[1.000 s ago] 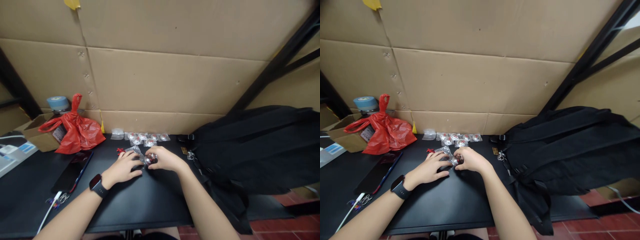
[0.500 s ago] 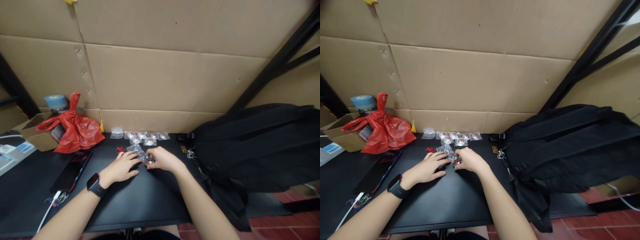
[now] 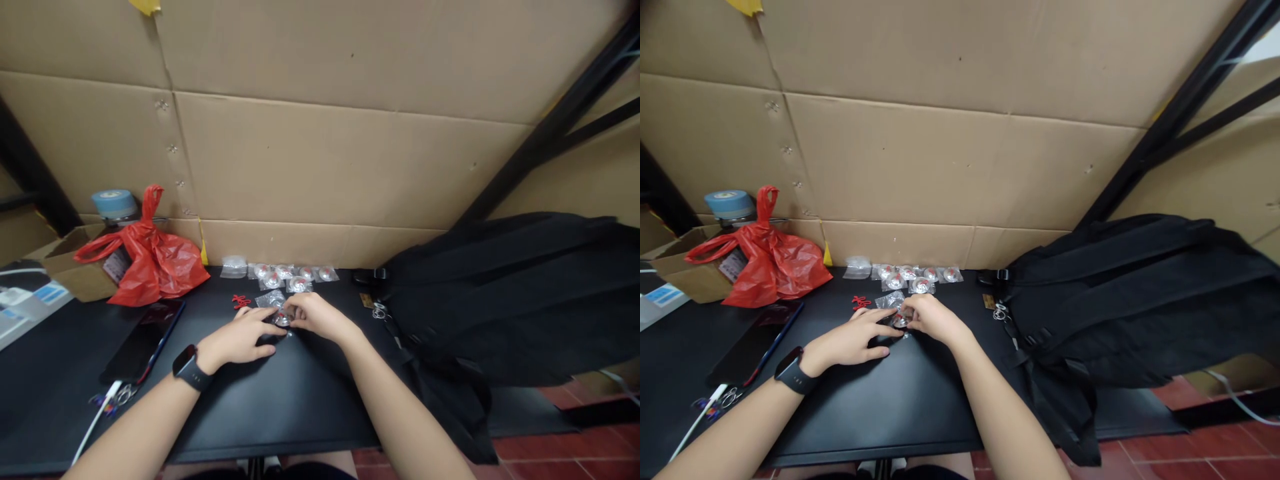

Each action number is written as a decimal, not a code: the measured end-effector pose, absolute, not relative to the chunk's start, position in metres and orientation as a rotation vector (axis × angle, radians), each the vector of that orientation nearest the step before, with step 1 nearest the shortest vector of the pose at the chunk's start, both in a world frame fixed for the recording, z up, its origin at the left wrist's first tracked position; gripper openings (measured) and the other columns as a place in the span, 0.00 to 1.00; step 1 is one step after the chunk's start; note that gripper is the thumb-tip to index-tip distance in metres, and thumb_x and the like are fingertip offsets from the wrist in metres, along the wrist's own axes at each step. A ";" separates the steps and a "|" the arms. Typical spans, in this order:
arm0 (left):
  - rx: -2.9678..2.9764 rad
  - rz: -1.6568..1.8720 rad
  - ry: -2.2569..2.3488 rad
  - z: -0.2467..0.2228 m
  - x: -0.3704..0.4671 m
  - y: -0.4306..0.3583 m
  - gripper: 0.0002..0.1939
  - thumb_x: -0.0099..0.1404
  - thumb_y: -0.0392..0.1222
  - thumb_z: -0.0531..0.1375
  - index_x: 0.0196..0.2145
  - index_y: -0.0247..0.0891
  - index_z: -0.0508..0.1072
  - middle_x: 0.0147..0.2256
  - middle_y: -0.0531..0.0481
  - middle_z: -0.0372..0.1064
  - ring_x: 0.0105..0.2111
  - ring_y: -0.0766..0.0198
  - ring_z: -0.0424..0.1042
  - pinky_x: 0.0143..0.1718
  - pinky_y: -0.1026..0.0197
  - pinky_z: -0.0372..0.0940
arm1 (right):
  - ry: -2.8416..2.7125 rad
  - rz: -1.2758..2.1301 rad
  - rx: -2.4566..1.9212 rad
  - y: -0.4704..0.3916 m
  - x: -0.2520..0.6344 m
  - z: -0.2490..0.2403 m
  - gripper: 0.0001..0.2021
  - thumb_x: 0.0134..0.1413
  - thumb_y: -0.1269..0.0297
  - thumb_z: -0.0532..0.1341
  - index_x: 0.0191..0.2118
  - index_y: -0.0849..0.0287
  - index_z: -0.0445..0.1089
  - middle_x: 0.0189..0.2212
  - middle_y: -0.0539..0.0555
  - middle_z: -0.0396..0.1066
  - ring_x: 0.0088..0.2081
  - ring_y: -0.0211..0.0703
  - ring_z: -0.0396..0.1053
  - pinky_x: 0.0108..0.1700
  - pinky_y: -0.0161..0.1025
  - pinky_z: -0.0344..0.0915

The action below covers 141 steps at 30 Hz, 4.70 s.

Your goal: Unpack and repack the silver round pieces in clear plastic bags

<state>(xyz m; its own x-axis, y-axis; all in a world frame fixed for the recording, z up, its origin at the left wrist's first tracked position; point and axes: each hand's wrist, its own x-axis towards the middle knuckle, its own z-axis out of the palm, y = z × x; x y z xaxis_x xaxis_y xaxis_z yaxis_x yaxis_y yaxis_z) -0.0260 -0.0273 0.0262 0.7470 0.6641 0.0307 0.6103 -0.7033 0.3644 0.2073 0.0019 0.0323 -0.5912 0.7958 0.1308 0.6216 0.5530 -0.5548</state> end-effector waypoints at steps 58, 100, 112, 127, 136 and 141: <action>2.621 0.701 1.432 0.018 -0.020 -0.011 0.12 0.70 0.33 0.49 0.43 0.43 0.70 0.45 0.48 0.72 0.50 0.57 0.64 0.45 0.53 0.52 | -2.465 0.252 -1.227 -0.008 0.177 0.022 0.17 0.55 0.74 0.60 0.50 0.57 0.69 0.49 0.57 0.73 0.51 0.50 0.66 0.52 0.47 0.56; 2.104 0.877 1.496 0.019 -0.019 -0.005 0.18 0.64 0.42 0.58 0.51 0.46 0.63 0.37 0.55 0.80 0.45 0.58 0.76 0.53 0.51 0.49 | -1.771 0.899 -1.215 0.021 0.199 0.011 0.15 0.48 0.63 0.66 0.44 0.54 0.69 0.28 0.48 0.77 0.29 0.42 0.74 0.39 0.41 0.67; 2.183 0.879 1.816 0.019 -0.056 0.018 0.11 0.63 0.39 0.55 0.43 0.45 0.72 0.40 0.50 0.79 0.46 0.54 0.72 0.48 0.50 0.54 | -1.452 0.624 -1.640 0.061 0.297 -0.001 0.18 0.45 0.66 0.63 0.46 0.56 0.66 0.30 0.51 0.76 0.32 0.44 0.72 0.37 0.40 0.62; 2.355 0.624 1.755 0.015 -0.070 0.021 0.10 0.64 0.45 0.57 0.37 0.46 0.79 0.45 0.46 0.76 0.48 0.49 0.69 0.50 0.47 0.52 | -2.189 0.527 -1.403 0.041 0.266 0.016 0.16 0.46 0.57 0.68 0.41 0.56 0.73 0.37 0.53 0.74 0.34 0.42 0.69 0.37 0.37 0.62; 2.418 0.598 1.774 0.023 -0.064 0.015 0.09 0.63 0.41 0.57 0.29 0.43 0.77 0.37 0.46 0.77 0.44 0.50 0.69 0.49 0.48 0.51 | -2.174 0.528 -1.477 0.033 0.251 0.012 0.17 0.39 0.67 0.71 0.40 0.53 0.75 0.36 0.51 0.76 0.35 0.43 0.71 0.38 0.36 0.64; 2.316 0.734 1.777 0.028 -0.057 0.014 0.09 0.64 0.44 0.57 0.32 0.44 0.77 0.39 0.48 0.78 0.45 0.51 0.71 0.50 0.48 0.53 | -2.142 0.551 -1.436 0.035 0.251 0.015 0.18 0.40 0.63 0.71 0.41 0.55 0.74 0.36 0.51 0.74 0.33 0.41 0.68 0.38 0.37 0.65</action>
<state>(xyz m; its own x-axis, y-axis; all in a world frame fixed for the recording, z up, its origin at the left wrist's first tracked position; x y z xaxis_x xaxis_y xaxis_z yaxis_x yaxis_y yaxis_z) -0.0574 0.0144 0.0278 0.1880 0.9365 0.2960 0.8725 -0.2976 0.3874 0.2509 0.0347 0.0148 -0.3188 0.9307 0.1790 0.7286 0.3615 -0.5818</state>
